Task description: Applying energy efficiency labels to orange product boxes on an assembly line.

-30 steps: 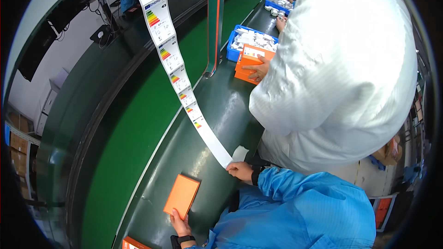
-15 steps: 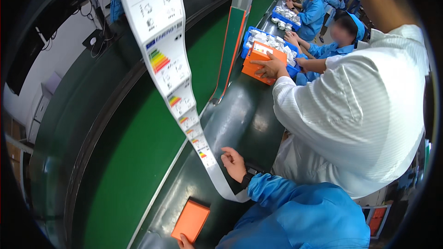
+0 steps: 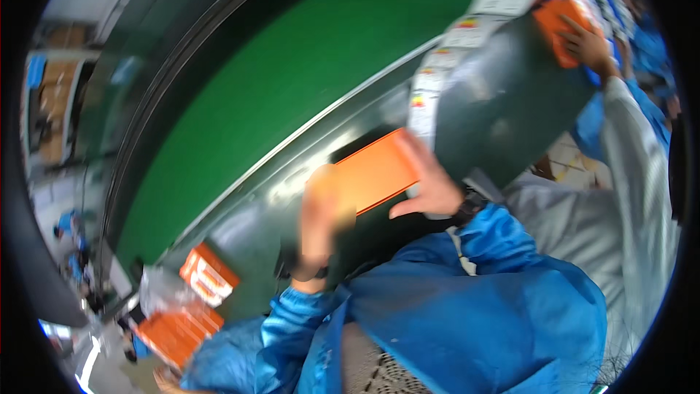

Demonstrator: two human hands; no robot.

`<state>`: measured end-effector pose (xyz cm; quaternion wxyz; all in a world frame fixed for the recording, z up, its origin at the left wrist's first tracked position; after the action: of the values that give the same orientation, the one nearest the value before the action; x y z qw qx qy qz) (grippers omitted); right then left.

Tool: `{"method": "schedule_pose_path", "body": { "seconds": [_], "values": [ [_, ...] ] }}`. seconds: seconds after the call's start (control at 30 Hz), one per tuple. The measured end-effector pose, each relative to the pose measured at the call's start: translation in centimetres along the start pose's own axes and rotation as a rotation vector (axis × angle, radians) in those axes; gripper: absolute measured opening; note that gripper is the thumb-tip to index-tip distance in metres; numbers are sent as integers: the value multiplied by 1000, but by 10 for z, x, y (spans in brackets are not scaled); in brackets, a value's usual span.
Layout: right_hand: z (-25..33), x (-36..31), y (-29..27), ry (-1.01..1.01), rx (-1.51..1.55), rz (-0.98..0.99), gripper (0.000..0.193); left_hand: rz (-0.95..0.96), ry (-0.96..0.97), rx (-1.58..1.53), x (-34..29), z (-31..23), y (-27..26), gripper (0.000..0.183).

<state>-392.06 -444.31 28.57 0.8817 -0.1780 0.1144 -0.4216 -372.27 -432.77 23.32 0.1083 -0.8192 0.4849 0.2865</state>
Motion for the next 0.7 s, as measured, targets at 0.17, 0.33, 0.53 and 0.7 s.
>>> {"method": "schedule_pose_path", "body": {
  "seconds": [0.17, 0.33, 0.53, 0.7],
  "values": [
    [31, 6, 1, -32, 18, 111, 115, -61, 22, -86, -29, -15, -10, 38],
    [57, -11, 25, -50, -181, 159, 109, -24, 46, -22, -52, 3, -41, 51],
    [79, -33, 56, -78, -190, 7, 101, -628, 247, 510, -109, -16, -214, 76],
    [49, -44, 119, -82, -317, -55, 103, -1035, 274, 1067, -131, -12, -377, 84]
  ]
}}
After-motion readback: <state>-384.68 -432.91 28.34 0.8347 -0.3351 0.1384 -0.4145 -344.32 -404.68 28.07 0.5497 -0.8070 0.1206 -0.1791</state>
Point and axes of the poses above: each hand's wrist, its own x-axis towards the middle knuckle, its own y-axis out of the palm, z = x × y, the point moved 10 cm from there along x, towards the middle knuckle, and after that the axes turned 2 degrees about y, right-handed, at the moved point
